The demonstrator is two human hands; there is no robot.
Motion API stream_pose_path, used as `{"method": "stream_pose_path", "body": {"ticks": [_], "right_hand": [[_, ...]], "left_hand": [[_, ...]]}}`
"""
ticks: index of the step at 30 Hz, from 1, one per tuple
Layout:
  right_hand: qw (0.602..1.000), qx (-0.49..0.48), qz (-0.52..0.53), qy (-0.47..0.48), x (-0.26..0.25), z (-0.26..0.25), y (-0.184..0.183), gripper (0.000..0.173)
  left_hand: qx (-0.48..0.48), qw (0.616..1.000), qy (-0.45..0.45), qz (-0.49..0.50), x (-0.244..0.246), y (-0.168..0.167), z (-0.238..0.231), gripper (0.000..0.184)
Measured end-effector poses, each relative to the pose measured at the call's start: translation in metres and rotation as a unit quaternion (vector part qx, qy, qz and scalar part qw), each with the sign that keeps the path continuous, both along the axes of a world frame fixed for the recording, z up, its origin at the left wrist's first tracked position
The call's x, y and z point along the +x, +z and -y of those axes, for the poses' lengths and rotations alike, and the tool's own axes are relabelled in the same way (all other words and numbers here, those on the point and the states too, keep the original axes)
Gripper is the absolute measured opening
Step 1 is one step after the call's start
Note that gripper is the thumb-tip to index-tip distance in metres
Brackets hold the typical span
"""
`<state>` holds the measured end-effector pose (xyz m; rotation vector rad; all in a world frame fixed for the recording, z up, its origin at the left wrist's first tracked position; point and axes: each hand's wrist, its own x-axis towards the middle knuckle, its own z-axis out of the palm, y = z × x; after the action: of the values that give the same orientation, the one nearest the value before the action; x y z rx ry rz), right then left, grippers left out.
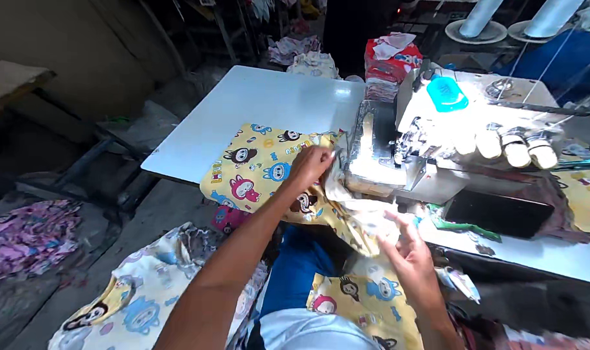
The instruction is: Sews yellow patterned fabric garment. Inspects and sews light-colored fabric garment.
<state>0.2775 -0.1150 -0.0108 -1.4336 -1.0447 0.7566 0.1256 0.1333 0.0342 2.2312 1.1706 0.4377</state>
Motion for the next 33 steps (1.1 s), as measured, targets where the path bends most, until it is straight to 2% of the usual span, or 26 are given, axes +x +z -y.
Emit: {"method": "stream_pose_path", "body": {"ticks": [2, 4, 5, 8, 11, 12, 14, 16, 18, 20, 22, 25, 28, 31, 33], "right_hand": [[0.998, -0.050, 0.007, 0.046, 0.000, 0.017, -0.003, 0.057], [0.993, -0.074, 0.075, 0.059, 0.009, 0.029, 0.001, 0.037], [0.993, -0.050, 0.097, 0.045, 0.016, 0.033, 0.006, 0.026], [0.992, 0.072, 0.103, -0.025, 0.032, 0.038, 0.033, 0.016], [0.986, 0.124, 0.106, -0.016, 0.027, 0.045, 0.058, 0.006], [0.986, 0.117, 0.121, 0.009, 0.019, 0.048, 0.059, 0.008], [0.976, 0.117, 0.155, 0.096, -0.004, 0.049, 0.049, 0.016], [0.955, 0.121, 0.178, 0.207, -0.030, 0.045, 0.032, 0.019], [0.935, 0.109, 0.196, 0.275, -0.050, 0.038, 0.015, 0.019], [0.929, 0.094, 0.244, 0.261, -0.062, 0.026, 0.001, 0.024], [0.918, 0.090, 0.323, 0.212, -0.067, 0.009, -0.008, 0.031], [0.875, 0.104, 0.444, 0.163, -0.070, -0.029, -0.023, 0.047], [0.836, 0.061, 0.531, 0.121, -0.070, -0.055, -0.045, 0.062], [0.828, 0.040, 0.549, 0.108, -0.071, -0.053, -0.044, 0.063], [0.837, 0.042, 0.531, 0.125, -0.067, -0.042, -0.034, 0.056]], "left_hand": [[-0.005, 1.000, -0.004, 0.014, 0.012, 0.035, -0.020, 0.038], [-0.020, 0.997, -0.003, 0.069, 0.024, 0.076, -0.039, 0.041], [-0.037, 0.993, -0.006, 0.112, 0.031, 0.095, -0.047, 0.041], [-0.072, 0.962, -0.015, 0.262, 0.041, 0.144, -0.063, 0.036], [-0.044, 0.924, 0.009, 0.379, 0.022, 0.163, -0.067, 0.021], [-0.017, 0.925, 0.045, 0.377, 0.008, 0.160, -0.068, 0.021], [0.056, 0.953, 0.135, 0.266, -0.034, 0.134, -0.074, 0.039], [0.111, 0.966, 0.202, 0.119, -0.080, 0.088, -0.060, 0.045], [0.079, 0.971, 0.225, 0.011, -0.112, 0.033, -0.035, 0.048], [0.062, 0.972, 0.224, -0.043, -0.127, -0.022, -0.020, 0.045], [0.105, 0.969, 0.213, -0.072, -0.129, -0.050, -0.021, 0.043], [0.148, 0.970, 0.175, -0.080, -0.126, -0.058, -0.049, 0.043], [0.162, 0.971, 0.149, -0.090, -0.121, -0.062, -0.084, 0.049], [0.156, 0.975, 0.146, -0.056, -0.118, -0.061, -0.095, 0.050], [0.162, 0.975, 0.152, 0.020, -0.123, -0.056, -0.089, 0.045]]}}
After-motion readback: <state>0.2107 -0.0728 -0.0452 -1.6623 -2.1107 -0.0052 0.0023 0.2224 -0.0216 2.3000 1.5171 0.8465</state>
